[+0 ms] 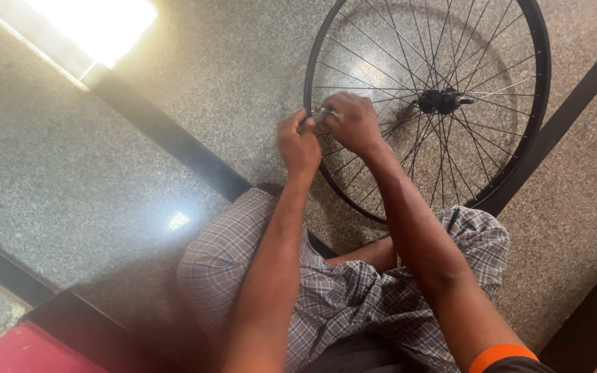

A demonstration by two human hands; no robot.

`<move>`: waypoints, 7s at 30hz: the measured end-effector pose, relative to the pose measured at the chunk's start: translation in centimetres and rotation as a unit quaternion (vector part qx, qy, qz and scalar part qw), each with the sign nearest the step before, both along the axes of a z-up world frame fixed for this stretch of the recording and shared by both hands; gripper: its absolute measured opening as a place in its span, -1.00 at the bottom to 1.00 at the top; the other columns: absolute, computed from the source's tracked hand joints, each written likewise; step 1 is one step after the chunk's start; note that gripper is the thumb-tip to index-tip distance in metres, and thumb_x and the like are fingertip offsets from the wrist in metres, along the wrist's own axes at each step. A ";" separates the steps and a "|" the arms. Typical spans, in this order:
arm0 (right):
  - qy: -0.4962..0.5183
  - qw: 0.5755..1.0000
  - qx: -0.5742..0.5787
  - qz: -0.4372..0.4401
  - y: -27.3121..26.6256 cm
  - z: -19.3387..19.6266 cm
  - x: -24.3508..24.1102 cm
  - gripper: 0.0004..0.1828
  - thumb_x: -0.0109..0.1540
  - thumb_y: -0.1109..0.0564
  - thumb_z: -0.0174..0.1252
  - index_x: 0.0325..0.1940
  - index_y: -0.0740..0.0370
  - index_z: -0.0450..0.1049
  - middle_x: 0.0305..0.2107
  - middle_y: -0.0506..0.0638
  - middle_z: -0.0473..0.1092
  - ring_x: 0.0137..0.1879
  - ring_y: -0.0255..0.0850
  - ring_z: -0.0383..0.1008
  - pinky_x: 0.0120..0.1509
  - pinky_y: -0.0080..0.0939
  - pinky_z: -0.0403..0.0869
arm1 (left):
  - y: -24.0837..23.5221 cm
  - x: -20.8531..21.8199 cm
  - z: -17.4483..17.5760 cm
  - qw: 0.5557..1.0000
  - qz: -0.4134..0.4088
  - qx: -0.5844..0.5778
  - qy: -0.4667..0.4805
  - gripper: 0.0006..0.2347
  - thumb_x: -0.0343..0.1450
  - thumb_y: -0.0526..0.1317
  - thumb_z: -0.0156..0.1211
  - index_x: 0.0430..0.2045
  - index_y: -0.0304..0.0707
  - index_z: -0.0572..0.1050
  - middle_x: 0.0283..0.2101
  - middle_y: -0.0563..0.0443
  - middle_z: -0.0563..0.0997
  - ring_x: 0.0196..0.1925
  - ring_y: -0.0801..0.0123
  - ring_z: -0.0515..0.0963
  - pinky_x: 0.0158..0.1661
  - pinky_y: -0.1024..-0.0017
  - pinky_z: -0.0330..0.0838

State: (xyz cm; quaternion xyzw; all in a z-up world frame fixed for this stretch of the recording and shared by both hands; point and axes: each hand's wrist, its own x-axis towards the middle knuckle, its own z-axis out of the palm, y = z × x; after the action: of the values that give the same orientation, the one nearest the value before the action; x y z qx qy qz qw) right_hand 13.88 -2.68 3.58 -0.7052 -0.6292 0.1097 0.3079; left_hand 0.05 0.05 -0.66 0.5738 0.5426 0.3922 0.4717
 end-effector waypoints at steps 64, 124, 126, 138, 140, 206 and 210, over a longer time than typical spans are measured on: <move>-0.019 0.956 -0.256 -0.140 1.0 3.6 -4.0 -0.78 0.35 0.15 0.18 0.05 0.28 0.45 -0.18 0.15 0.53 -0.16 -0.08 0.57 -0.14 -0.11 0.52 | 0.8 -0.2 0.3 0.993 -0.031 -0.075 -0.088 -0.81 0.42 -0.34 0.20 -0.15 -0.46 0.62 -0.21 -0.20 0.71 -0.19 0.23 0.68 -0.12 0.33 0.52; -0.113 0.985 0.021 -0.126 -0.8 0.6 -3.3 -0.74 0.18 -0.03 0.36 -0.31 0.17 0.49 -0.39 -0.02 0.45 -0.25 -0.11 0.44 -0.06 0.04 0.26 | 0.6 -0.5 1.6 0.995 -0.022 -0.073 -0.064 -0.82 0.42 -0.30 0.18 -0.18 -0.39 0.63 -0.19 -0.21 0.69 -0.14 0.12 0.69 -0.08 0.27 0.52; -0.126 0.984 0.052 -0.116 -0.8 0.7 -3.1 -0.74 0.15 -0.02 0.36 -0.32 0.18 0.50 -0.40 0.00 0.47 -0.28 -0.08 0.46 -0.11 0.06 0.29 | 0.5 -0.4 1.3 0.996 -0.023 -0.066 -0.062 -0.82 0.42 -0.30 0.17 -0.19 -0.38 0.63 -0.19 -0.20 0.70 -0.15 0.10 0.69 -0.08 0.27 0.52; -0.078 0.991 0.035 -0.100 -0.7 1.3 -2.8 -0.71 0.11 0.01 0.44 -0.34 0.26 0.56 -0.42 0.13 0.50 -0.37 0.02 0.51 -0.30 -0.03 0.44 | 0.3 0.2 -0.9 0.997 -0.005 0.076 0.006 -0.80 0.41 -0.31 0.15 -0.18 -0.39 0.63 -0.07 -0.27 0.68 0.01 -0.07 0.64 0.10 0.19 0.45; -0.056 0.991 0.013 -0.119 -0.2 1.2 -3.6 -0.78 0.15 0.07 0.39 -0.34 0.26 0.55 -0.42 0.11 0.51 -0.39 -0.04 0.52 -0.31 -0.05 0.44 | 0.5 -0.1 -0.6 0.999 -0.006 0.017 -0.027 -0.80 0.41 -0.30 0.18 -0.17 -0.42 0.62 -0.07 -0.29 0.67 0.00 -0.07 0.63 0.07 0.20 0.45; 0.002 0.999 -0.044 -0.010 -1.4 1.1 -3.8 -0.81 0.18 0.07 0.32 -0.17 0.14 0.56 -0.34 0.15 0.54 -0.22 0.02 0.59 -0.17 -0.02 0.54 | 0.1 -1.5 0.4 0.997 0.000 -0.058 -0.057 -0.80 0.39 -0.32 0.22 -0.18 -0.42 0.63 -0.14 -0.26 0.69 -0.08 0.08 0.66 -0.01 0.28 0.49; -0.094 0.988 0.088 0.083 -2.4 1.2 -2.7 -0.93 0.38 0.11 0.25 -0.11 0.11 0.51 -0.16 0.18 0.54 0.02 0.10 0.57 0.03 0.00 0.53 | 0.4 -1.0 0.9 0.998 0.008 -0.034 -0.043 -0.82 0.37 -0.34 0.22 -0.21 -0.43 0.63 -0.17 -0.27 0.69 -0.09 0.06 0.65 -0.03 0.26 0.47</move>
State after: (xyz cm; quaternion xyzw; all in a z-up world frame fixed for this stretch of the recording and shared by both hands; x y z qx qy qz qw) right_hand 11.22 -5.06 4.79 -0.6280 -0.7187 0.0117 0.2983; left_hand -0.97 0.47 0.20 0.5355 0.5395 0.4019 0.5105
